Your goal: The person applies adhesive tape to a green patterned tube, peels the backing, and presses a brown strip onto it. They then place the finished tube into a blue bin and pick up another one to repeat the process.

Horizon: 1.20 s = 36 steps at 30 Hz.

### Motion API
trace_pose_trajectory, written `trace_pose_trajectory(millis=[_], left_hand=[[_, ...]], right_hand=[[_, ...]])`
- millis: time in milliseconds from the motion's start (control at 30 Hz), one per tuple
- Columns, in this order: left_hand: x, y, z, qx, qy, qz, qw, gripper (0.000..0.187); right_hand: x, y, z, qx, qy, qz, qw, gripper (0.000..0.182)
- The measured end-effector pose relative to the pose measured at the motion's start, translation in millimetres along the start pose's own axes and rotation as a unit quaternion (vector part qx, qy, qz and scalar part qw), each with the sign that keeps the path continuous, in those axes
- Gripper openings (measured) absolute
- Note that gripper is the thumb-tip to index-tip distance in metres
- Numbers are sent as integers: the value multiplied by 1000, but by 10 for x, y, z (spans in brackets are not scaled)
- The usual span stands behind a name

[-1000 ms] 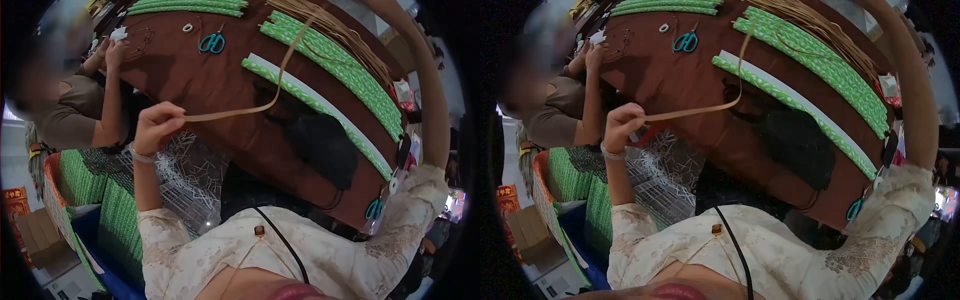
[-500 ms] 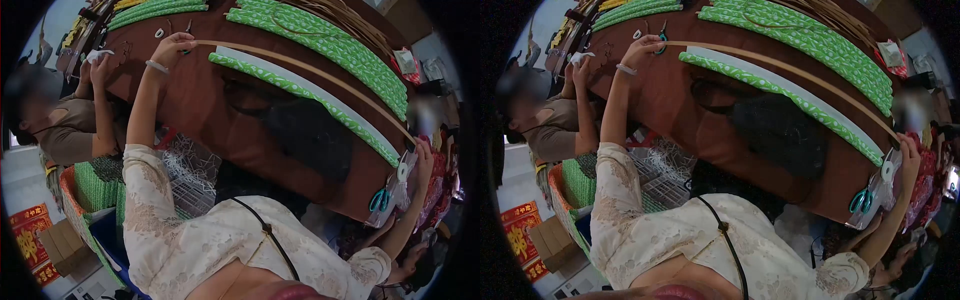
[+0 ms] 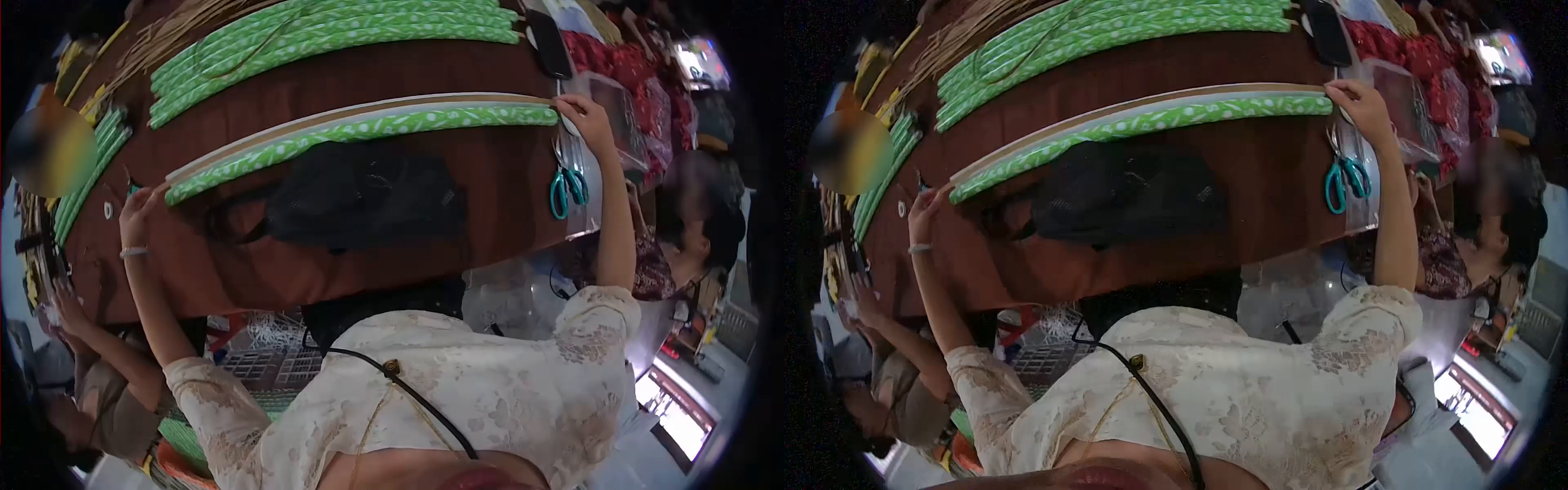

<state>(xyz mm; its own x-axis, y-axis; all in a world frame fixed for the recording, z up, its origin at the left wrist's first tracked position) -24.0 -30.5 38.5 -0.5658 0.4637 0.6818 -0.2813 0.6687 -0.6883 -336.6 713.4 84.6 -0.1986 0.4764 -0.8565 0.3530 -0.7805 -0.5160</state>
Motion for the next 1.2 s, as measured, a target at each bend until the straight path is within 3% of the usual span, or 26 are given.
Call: trace_pose_trajectory(millis=[200, 367, 467, 667, 833, 1000, 1200], left_hand=[[-68, 110, 109, -25, 16, -69, 997, 20], [10, 171, 136, -28, 10, -78, 997, 21], [29, 192, 182, -12, 39, -76, 996, 23], [68, 225, 171, 8, 11, -58, 998, 29], [-3, 205, 162, 28, -28, -79, 996, 30], [-98, 201, 180, 12, -24, -78, 997, 33], [-224, 176, 267, 4, -38, -82, 996, 33]], right_hand=[[263, -101, -31, 23, -23, 23, 999, 26], [525, -150, 10, 94, 58, 57, 992, 22], [552, -119, 15, 89, 62, 33, 994, 19], [663, -89, 23, 72, 25, 99, 992, 16], [711, -79, 63, 53, 16, 68, 996, 15], [736, -88, 86, 94, 7, 130, 987, 14], [772, -72, 91, 106, 36, 86, 990, 16]])
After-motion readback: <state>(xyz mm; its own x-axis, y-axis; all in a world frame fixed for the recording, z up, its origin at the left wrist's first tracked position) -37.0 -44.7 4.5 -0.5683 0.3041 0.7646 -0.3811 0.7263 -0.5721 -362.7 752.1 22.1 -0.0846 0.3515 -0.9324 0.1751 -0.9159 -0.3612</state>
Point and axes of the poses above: each hand's wrist, its own z-axis towards the middle knuckle, its own y-axis out of the palm, x = y × z, the point moved 7 cm from there along z, towards the middle knuckle, and after that the axes turned 15 degrees about z, right-handed, at the moved point
